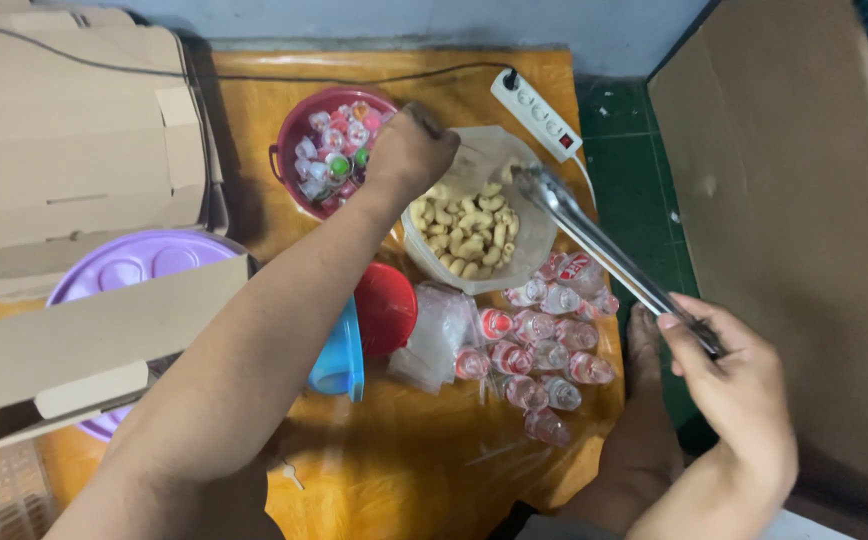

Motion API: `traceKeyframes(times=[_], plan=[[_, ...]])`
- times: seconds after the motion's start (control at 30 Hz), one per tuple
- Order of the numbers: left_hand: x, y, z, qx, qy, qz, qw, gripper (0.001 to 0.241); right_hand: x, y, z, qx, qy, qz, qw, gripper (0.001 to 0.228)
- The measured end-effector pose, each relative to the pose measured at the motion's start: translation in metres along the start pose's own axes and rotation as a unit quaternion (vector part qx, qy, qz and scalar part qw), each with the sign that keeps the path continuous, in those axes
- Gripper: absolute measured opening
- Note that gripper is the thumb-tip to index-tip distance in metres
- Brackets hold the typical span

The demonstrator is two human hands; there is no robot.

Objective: The person is packing nuts into small plastic bags using tongs and organizing various food items into boxes and containers.

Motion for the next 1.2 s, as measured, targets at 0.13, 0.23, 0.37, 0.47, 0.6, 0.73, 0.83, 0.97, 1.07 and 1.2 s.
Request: traceKeyframes(times=[0.13, 0.23, 0.37, 0.47, 0.6, 0.73, 0.83, 0.97, 1.07, 1.2], plan=[[-0.003, 0.014, 0.001, 0.022, 0.038, -0.035, 0.998, 0.027, 0.012, -0.015, 0.007, -0.023, 0.002, -0.006, 1.0, 0.036], [0.001, 0.033, 0.009, -0.015, 0.004, 0.009, 1.0, 0.029, 0.024, -0.036, 0.023, -0.011, -0.006, -0.032, 0.999, 0.035], [0.002, 0.046, 0.012, -0.029, 0.008, 0.005, 1.0, 0.029, 0.026, -0.06, 0.013, -0.096, 0.014, -0.053, 0.994, 0.041], [-0.001, 0.057, 0.014, -0.041, 0.003, 0.015, 0.999, 0.03, 0.021, -0.067, 0.001, -0.126, -0.002, -0.052, 0.991, 0.043], [-0.006, 0.078, 0.021, -0.081, -0.024, 0.056, 0.995, 0.03, 0.011, -0.069, -0.01, -0.141, 0.015, -0.046, 0.989, 0.042], [-0.017, 0.117, 0.04, -0.124, -0.066, 0.113, 0.984, 0.025, -0.014, -0.081, -0.018, -0.066, 0.063, -0.036, 0.995, 0.041], [-0.044, 0.156, 0.066, -0.164, -0.089, 0.122, 0.975, 0.024, -0.042, -0.116, -0.03, -0.079, 0.238, -0.041, 0.967, 0.042], [-0.096, 0.203, 0.099, -0.135, -0.164, 0.171, 0.962, 0.03, -0.063, -0.197, 0.014, -0.016, 0.162, -0.094, 0.982, 0.048], [-0.146, 0.238, 0.119, -0.142, -0.231, 0.214, 0.939, 0.025, -0.08, -0.257, 0.051, -0.081, 0.197, -0.075, 0.974, 0.048], [-0.211, 0.269, 0.125, -0.157, -0.282, 0.23, 0.918, 0.017, -0.095, -0.317, 0.089, -0.103, 0.239, -0.067, 0.963, 0.049]])
Point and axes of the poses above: each hand's wrist, its own x-axis towards the middle knuckle, its own y-axis out of the back of the hand, z = x × y, the point moved 10 cm from there along x, towards the middle knuckle, and after that the axes turned 10 degrees about x, right-handed, at the moved point
